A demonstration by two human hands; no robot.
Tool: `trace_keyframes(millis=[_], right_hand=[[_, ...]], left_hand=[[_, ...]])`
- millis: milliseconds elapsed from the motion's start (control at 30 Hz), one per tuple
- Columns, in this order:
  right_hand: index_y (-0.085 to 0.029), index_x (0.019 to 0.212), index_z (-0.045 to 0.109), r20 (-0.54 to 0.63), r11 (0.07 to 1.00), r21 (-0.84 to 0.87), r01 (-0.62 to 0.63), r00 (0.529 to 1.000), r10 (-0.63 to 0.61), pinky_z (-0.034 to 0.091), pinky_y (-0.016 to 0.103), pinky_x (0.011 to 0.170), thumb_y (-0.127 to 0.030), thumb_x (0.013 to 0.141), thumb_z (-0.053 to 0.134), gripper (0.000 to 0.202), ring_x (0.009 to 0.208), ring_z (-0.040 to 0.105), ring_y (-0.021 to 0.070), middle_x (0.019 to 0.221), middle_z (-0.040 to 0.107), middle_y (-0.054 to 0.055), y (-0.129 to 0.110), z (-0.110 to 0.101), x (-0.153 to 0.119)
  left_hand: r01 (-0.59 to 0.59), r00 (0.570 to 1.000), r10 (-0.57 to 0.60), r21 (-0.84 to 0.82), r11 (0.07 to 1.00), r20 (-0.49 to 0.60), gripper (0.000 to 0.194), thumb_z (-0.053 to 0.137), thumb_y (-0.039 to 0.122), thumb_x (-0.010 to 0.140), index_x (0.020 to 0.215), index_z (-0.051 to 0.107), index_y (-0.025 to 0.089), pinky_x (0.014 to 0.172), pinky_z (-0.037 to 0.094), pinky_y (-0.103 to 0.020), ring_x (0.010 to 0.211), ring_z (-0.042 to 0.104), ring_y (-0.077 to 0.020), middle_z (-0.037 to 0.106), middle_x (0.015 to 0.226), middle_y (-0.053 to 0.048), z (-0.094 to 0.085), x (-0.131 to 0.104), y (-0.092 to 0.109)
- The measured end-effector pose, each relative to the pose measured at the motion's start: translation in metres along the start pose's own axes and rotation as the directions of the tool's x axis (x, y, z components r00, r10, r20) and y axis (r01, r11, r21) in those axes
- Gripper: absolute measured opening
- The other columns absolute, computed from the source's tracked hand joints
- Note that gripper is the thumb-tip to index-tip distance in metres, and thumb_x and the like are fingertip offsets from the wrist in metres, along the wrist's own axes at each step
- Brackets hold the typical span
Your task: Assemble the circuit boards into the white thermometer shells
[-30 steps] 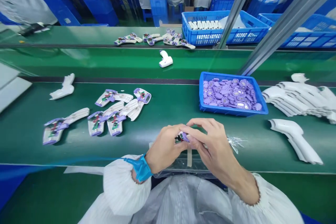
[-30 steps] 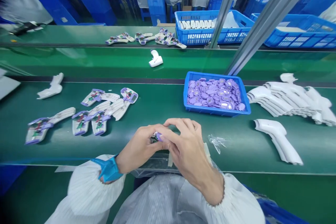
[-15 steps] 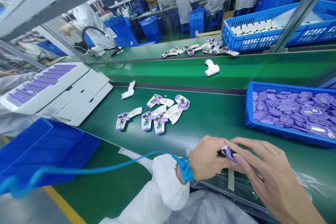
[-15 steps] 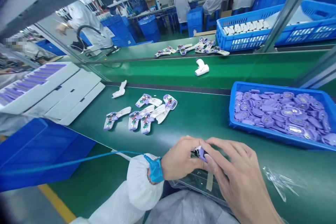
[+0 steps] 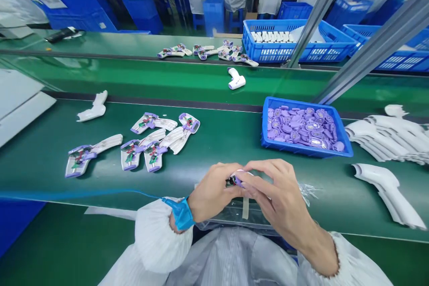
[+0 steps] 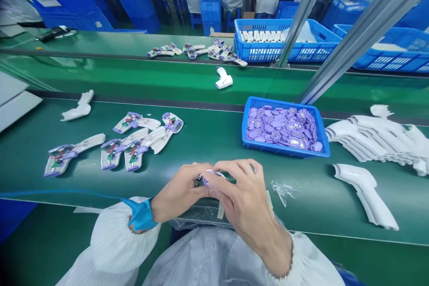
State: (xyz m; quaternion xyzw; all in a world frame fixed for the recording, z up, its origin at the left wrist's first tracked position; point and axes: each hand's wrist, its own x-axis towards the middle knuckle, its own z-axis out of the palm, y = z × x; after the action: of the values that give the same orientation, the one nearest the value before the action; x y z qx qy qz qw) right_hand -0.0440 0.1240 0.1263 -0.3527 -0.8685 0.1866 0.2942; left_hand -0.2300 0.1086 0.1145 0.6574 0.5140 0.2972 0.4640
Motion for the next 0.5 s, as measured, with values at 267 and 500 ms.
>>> trace_keyframes(millis=[267, 500], right_hand=[[-0.026, 0.105, 0.067, -0.063, 0.999, 0.045, -0.022, 0.998, 0.024, 0.035, 0.037, 0.087, -0.021, 0.094, 0.062, 0.013, 0.094, 0.058, 0.0151, 0.104, 0.069, 0.000, -0.0010, -0.0013, -0.0011], [-0.026, 0.093, 0.065, -0.061, 1.000, -0.008, -0.027, 0.998, 0.027, 0.031, 0.037, 0.085, -0.020, 0.097, 0.057, 0.011, 0.087, 0.055, 0.0145, 0.095, 0.069, -0.003, -0.0041, 0.0022, 0.0044]], left_hand=[[-0.008, 0.999, 0.009, -0.007, 1.000, 0.046, 0.018, 0.067, 0.036, 0.088, 0.086, 0.066, 0.018, 0.072, 0.035, -0.022, 0.074, 0.051, -0.0095, 0.064, 0.078, 0.007, -0.0027, -0.0011, 0.0013], [-0.022, 0.998, 0.015, 0.102, 0.995, 0.063, 0.019, 0.071, 0.034, 0.085, 0.079, 0.063, 0.018, 0.079, 0.033, -0.025, 0.075, 0.052, -0.0102, 0.064, 0.078, 0.007, -0.0010, 0.0000, 0.0041]])
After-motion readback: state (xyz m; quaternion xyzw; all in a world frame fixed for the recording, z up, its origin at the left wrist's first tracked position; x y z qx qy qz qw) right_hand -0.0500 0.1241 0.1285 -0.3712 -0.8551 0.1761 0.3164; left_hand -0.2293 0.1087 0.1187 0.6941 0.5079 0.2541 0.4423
